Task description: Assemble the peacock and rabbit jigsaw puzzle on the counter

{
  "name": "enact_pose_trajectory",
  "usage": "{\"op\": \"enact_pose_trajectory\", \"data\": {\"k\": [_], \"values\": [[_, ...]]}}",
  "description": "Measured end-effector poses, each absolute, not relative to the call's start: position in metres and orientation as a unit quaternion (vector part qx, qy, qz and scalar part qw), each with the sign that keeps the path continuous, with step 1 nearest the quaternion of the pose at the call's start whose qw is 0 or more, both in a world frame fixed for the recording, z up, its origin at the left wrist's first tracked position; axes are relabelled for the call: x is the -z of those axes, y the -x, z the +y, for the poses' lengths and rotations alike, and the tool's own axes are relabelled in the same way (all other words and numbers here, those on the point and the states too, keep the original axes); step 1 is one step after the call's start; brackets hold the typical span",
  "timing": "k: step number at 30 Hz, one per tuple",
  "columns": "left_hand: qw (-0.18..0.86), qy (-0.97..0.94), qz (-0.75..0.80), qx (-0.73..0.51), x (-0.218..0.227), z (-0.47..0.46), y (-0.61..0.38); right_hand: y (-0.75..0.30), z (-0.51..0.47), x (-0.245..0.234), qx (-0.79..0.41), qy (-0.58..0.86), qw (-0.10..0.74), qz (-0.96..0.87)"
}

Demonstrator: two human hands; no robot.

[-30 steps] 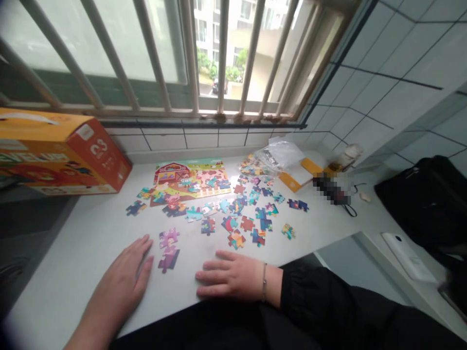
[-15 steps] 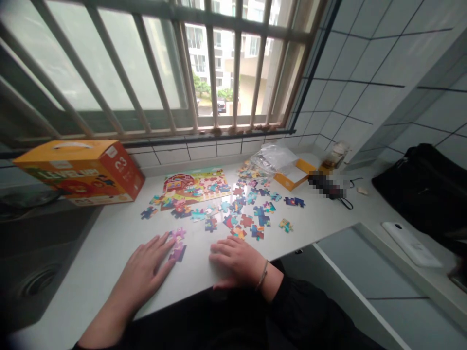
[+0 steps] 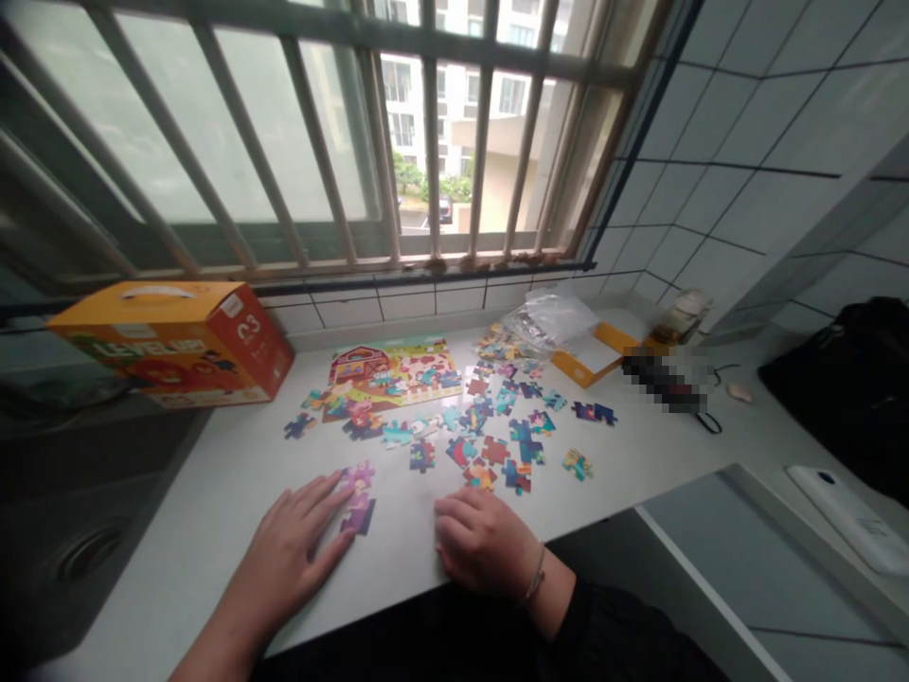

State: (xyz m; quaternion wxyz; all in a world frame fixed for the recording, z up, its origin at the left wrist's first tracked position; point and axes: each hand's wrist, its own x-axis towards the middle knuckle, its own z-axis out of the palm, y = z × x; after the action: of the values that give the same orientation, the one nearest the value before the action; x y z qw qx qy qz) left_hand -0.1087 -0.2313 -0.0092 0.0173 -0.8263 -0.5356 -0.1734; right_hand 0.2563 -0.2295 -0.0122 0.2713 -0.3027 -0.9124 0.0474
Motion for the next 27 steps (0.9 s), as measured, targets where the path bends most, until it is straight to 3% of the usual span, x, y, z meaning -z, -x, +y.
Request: {"op": "enact_pose_trajectory", "data": {"k": [14,27], "values": [[-0.058,0.831,-0.527,0.167,0.003,-0.245,0.113,-0.247,-0.235,0.004,-0.013,0.306,0.261,-0.915],[-0.031,0.846,-0.492,0.202,0.009,-0.242,0.114,-0.236,-0.239,0.01,-0.032,0.311,0.237,-0.92]]}}
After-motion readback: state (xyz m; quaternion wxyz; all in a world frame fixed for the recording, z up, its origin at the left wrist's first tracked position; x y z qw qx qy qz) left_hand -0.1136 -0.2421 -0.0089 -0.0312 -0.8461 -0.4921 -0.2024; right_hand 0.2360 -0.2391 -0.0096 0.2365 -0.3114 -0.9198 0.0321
